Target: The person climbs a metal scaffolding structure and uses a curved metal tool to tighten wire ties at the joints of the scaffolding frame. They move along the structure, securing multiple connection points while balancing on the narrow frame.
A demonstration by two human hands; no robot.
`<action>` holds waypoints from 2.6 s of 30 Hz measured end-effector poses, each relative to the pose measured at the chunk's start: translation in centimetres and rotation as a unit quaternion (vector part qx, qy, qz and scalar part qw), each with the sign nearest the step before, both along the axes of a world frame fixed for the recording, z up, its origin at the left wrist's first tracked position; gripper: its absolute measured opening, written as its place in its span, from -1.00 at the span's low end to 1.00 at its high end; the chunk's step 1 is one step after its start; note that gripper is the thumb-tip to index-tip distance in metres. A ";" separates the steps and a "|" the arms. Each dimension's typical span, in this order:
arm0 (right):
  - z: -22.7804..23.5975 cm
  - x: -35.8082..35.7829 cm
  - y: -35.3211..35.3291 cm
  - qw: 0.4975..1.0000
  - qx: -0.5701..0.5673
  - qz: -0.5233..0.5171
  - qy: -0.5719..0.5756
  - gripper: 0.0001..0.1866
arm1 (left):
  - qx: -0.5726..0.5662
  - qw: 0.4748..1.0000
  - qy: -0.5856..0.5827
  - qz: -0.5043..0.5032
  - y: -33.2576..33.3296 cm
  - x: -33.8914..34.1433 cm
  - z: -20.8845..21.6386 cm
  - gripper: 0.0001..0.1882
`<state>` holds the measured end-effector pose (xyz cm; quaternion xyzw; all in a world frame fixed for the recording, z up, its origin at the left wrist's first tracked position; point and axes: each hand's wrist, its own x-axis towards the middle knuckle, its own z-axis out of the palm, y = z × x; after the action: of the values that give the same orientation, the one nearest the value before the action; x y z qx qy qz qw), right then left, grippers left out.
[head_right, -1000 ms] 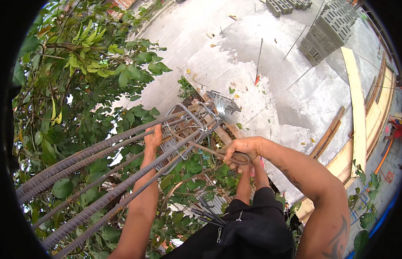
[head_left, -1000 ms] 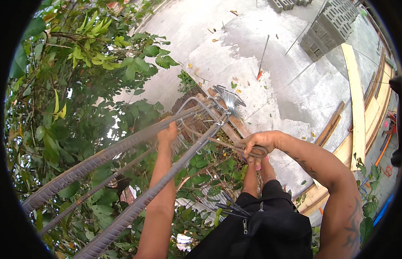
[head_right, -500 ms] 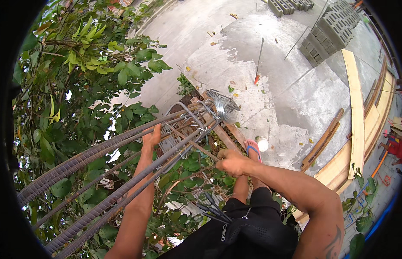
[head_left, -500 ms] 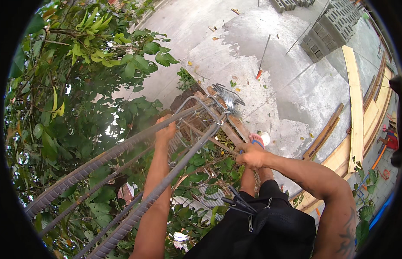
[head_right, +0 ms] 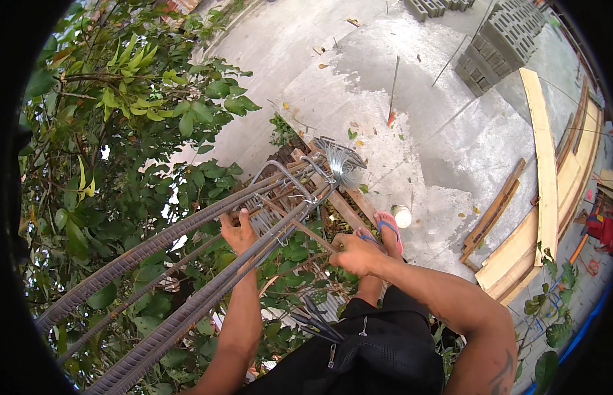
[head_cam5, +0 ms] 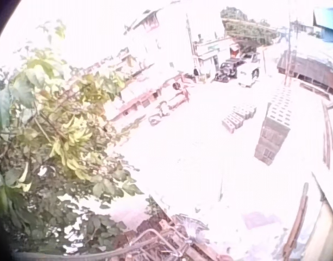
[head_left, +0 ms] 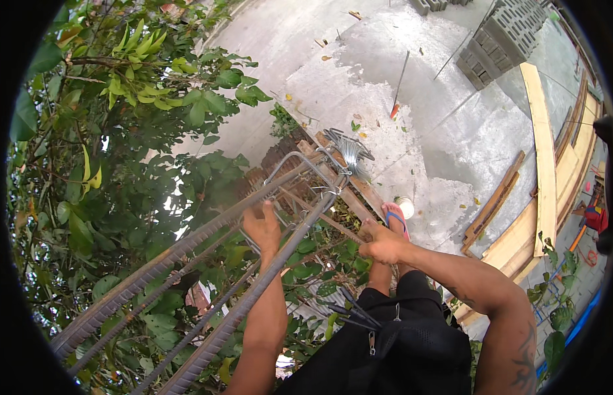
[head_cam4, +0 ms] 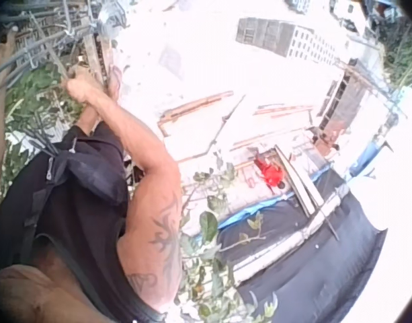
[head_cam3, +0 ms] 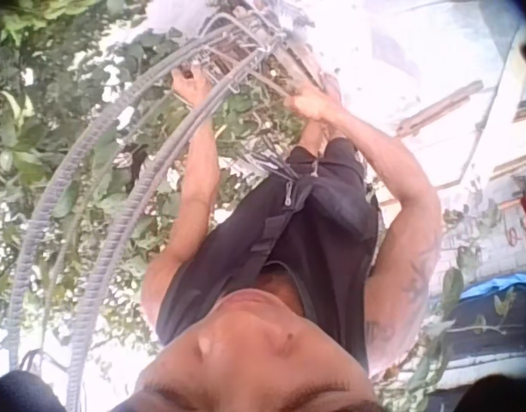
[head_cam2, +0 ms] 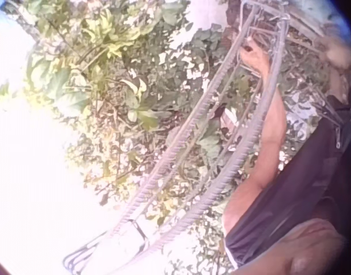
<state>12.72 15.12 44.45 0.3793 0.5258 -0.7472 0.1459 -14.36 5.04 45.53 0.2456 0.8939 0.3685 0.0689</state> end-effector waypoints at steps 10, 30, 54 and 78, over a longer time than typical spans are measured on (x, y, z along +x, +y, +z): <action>-2.3 0.3 -1.3 1.000 0.023 -0.011 0.006 -0.63 | -0.026 0.967 -0.155 -0.202 -1.5 -0.1 0.8 -0.37; 3.7 -0.7 2.6 0.988 0.118 0.095 -0.009 -0.54 | -0.180 0.933 0.012 -0.311 0.5 -1.0 -0.5 -0.42; 5.4 -1.6 8.2 0.953 0.022 0.296 -0.063 -0.71 | -0.038 0.973 -0.195 -0.121 -0.7 0.1 -1.9 -0.62; 0.3 -0.1 -6.2 0.734 -0.630 -0.104 0.231 -0.61 | 0.174 0.892 -0.415 0.039 0.2 0.6 0.4 -0.51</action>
<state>12.65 8.94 44.73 0.0684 -0.0909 -0.9827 0.1463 -13.81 5.26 45.88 0.0432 0.7144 0.5886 0.3759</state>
